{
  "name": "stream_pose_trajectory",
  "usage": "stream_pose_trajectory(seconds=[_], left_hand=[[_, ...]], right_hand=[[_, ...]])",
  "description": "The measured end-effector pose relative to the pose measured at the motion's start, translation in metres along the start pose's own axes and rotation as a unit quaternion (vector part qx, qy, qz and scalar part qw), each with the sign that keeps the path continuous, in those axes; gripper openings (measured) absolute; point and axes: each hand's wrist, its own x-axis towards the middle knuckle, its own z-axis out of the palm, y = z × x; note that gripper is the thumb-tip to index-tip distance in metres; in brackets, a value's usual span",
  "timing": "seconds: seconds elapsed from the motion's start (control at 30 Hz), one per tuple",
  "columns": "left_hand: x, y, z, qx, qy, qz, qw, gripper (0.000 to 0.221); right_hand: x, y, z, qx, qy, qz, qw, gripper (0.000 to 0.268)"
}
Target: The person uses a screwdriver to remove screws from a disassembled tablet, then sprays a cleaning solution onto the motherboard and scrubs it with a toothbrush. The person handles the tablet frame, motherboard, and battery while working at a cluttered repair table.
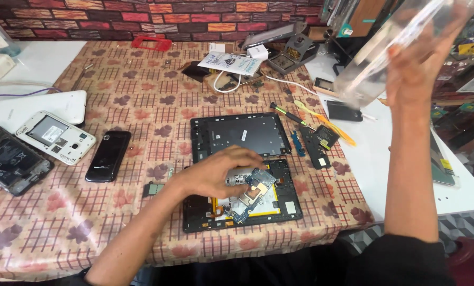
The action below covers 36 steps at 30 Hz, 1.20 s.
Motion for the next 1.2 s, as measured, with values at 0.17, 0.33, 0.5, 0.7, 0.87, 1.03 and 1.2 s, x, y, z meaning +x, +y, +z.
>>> stream_pose_trajectory(seconds=[0.17,0.33,0.5,0.7,0.87,1.03,1.2], left_hand=[[-0.001,0.009,-0.004,-0.047,0.139,0.035,0.989,0.062],[-0.003,0.018,-0.009,-0.144,0.192,0.0,0.971,0.094],[-0.004,0.021,-0.007,-0.165,0.189,-0.019,0.968,0.112],[-0.008,0.023,-0.001,-0.26,0.165,-0.012,0.951,0.08],[-0.007,0.024,0.005,-0.177,0.167,0.061,0.968,0.083],[-0.007,0.028,0.003,-0.166,0.144,0.062,0.974,0.085],[-0.011,0.021,-0.01,-0.087,0.087,-0.037,0.992,0.079]], right_hand=[[-0.035,-0.012,0.096,-0.013,-0.046,0.067,0.997,0.113],[-0.073,-0.012,0.173,-0.077,-0.227,0.063,0.969,0.107],[-0.093,-0.008,0.221,-0.15,-0.302,0.062,0.939,0.109],[-0.072,-0.024,0.245,-0.187,-0.348,0.053,0.917,0.117],[-0.059,-0.038,0.258,-0.185,-0.438,-0.026,0.879,0.1],[-0.065,-0.047,0.253,-0.221,-0.439,0.025,0.87,0.098],[-0.062,-0.048,0.226,-0.253,-0.468,0.087,0.842,0.094]])
